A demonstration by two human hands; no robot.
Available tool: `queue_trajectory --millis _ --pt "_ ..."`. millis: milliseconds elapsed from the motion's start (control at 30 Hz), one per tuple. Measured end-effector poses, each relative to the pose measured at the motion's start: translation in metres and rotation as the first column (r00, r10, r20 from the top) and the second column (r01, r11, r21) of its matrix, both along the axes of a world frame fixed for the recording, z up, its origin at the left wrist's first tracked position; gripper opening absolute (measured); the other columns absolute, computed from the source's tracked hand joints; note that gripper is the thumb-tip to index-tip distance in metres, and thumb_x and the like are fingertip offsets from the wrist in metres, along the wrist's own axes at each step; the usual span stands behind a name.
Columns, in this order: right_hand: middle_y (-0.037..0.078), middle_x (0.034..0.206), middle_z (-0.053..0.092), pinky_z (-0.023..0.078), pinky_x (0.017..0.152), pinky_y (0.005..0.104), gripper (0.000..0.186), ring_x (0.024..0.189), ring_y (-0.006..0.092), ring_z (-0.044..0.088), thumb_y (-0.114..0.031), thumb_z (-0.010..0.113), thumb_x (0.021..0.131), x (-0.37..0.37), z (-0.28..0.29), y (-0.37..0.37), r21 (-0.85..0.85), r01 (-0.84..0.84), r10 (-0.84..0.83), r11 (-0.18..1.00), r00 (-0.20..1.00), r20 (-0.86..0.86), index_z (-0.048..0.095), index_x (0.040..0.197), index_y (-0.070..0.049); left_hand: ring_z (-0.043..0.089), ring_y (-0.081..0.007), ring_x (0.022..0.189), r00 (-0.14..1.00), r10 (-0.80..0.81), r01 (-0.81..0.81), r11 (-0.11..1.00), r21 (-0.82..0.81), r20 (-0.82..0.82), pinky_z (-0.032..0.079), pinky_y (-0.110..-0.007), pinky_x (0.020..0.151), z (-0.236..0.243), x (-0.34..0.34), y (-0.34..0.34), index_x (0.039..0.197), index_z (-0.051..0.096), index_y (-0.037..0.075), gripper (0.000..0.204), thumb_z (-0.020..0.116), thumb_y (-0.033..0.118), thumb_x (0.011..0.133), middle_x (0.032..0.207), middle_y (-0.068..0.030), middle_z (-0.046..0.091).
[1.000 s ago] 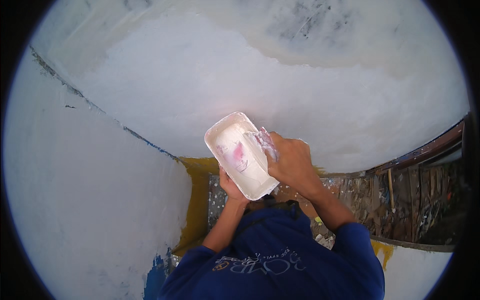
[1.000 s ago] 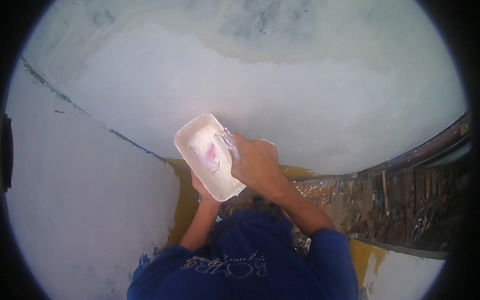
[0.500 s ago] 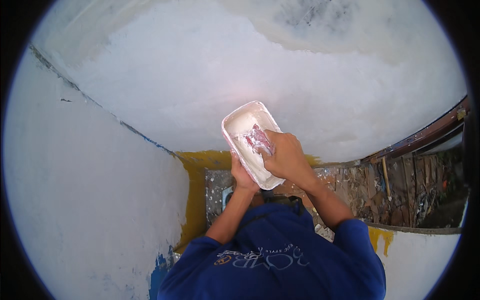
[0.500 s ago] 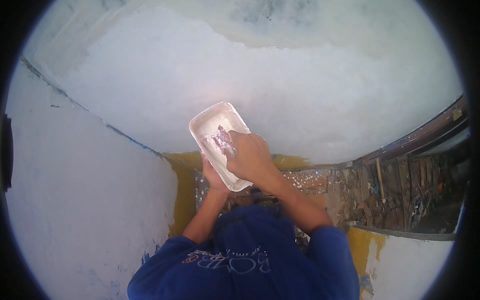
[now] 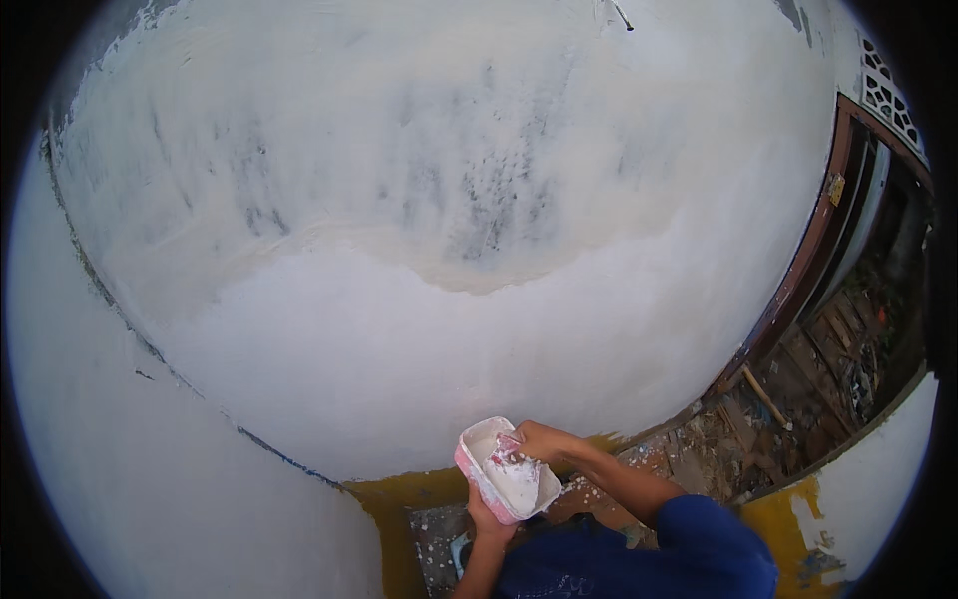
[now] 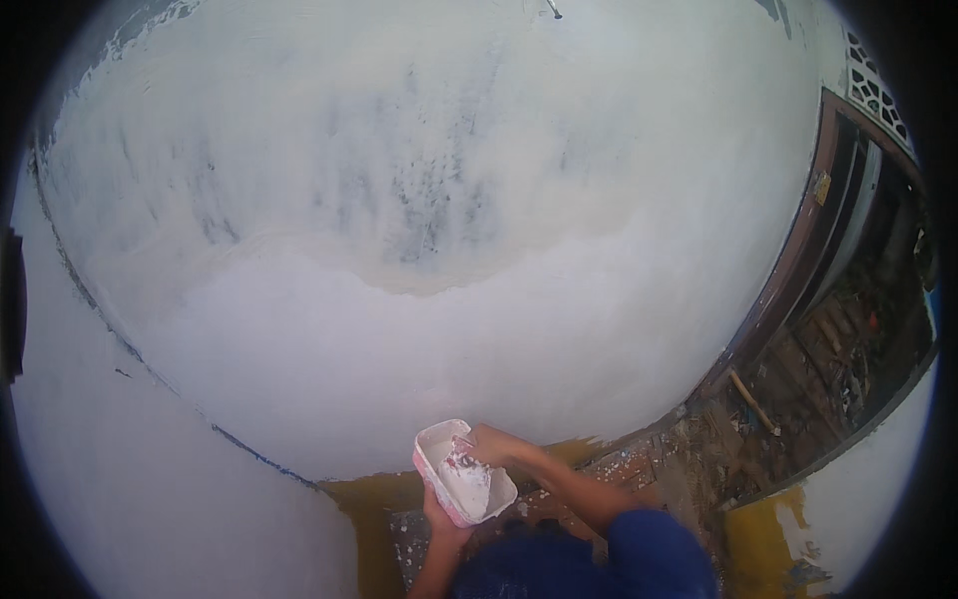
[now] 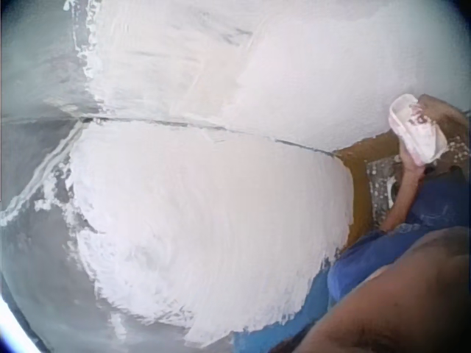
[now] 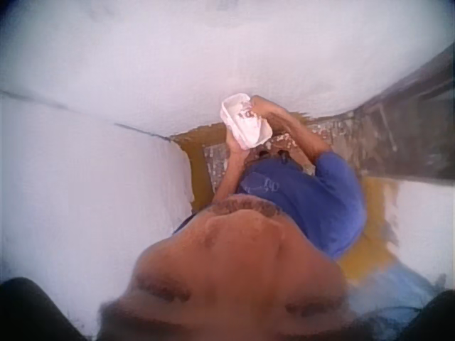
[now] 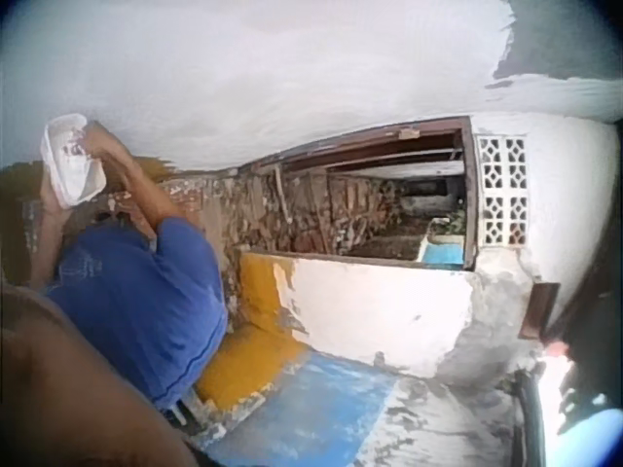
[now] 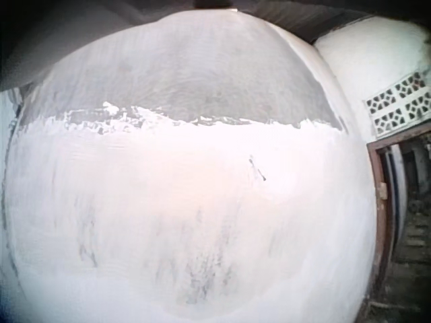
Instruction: The person patches a wall by applying white putty from a small container onto the surface using a scraper, spreading it over various sections of the wall.
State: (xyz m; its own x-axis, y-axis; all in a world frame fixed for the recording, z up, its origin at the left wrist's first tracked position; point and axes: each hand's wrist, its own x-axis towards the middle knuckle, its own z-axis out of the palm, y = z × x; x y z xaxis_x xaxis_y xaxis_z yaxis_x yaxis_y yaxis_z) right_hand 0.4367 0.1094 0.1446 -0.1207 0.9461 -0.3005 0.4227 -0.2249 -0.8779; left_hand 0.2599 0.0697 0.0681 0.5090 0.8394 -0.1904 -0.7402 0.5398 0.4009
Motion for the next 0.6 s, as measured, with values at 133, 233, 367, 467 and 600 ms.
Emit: queue_trajectory --millis 133,233,367,467,600 --pt "0.009 0.09 0.072 0.052 0.069 0.0272 0.02 0.078 0.012 0.065 -0.005 0.07 0.081 0.041 -0.027 -0.004 -0.053 0.033 -0.044 0.998 0.974 -0.223 0.071 0.097 0.007 0.046 -0.0361 0.132 1.0 -0.007 0.006 0.998 0.066 0.014 0.038 -0.05 0.11 -0.016 0.001 0.01 0.149 0.031 0.005 0.067 0.035 0.051 0.101 0.146 -0.0168 0.045" --pt "0.01 0.094 0.072 0.054 0.071 0.0274 0.021 0.08 0.0144 0.068 -0.003 0.07 0.082 0.05 0.01 -0.031 -0.172 0.318 -0.342 0.932 0.617 -0.709 0.069 0.098 0.009 0.048 -0.0367 0.13 0.997 -0.033 0.029 0.997 0.071 0.064 0.04 -0.055 0.108 -0.004 -0.001 0.016 0.15 0.031 0.009 0.066 0.034 0.054 0.1 0.144 -0.0157 0.046" --pt "0.011 0.095 0.071 0.056 0.075 0.0272 0.027 0.08 0.0149 0.069 -0.004 0.067 0.083 0.048 0.101 -0.048 0.097 0.575 -0.247 0.813 0.489 -0.837 0.064 0.106 0.01 0.048 -0.0366 0.13 0.993 -0.062 0.056 0.997 0.051 0.105 0.041 -0.058 0.106 0.004 -0.009 0.011 0.149 0.033 0.011 0.066 0.035 0.055 0.1 0.143 -0.015 0.046" --pt "0.011 0.097 0.07 0.056 0.075 0.0268 0.028 0.08 0.0131 0.068 -0.003 0.064 0.087 0.052 0.151 -0.042 0.32 0.688 -0.13 0.652 0.516 -0.847 0.062 0.111 0.011 0.051 -0.0379 0.126 0.988 -0.076 0.077 0.997 -0.003 0.134 0.043 -0.061 0.103 -0.018 -0.021 0.011 0.148 0.035 0.013 0.066 0.037 0.057 0.099 0.141 -0.0144 0.048" --pt "0.011 0.096 0.07 0.054 0.071 0.0264 0.02 0.079 0.0105 0.066 -0.002 0.062 0.09 0.036 0.226 -0.034 0.491 0.797 -0.109 0.352 0.555 -0.824 0.065 0.107 0.01 0.052 -0.0382 0.126 0.989 -0.079 0.082 0.996 -0.019 0.128 0.043 -0.061 0.103 -0.021 -0.045 0.005 0.148 0.035 0.013 0.067 0.038 0.058 0.098 0.141 -0.0144 0.049"
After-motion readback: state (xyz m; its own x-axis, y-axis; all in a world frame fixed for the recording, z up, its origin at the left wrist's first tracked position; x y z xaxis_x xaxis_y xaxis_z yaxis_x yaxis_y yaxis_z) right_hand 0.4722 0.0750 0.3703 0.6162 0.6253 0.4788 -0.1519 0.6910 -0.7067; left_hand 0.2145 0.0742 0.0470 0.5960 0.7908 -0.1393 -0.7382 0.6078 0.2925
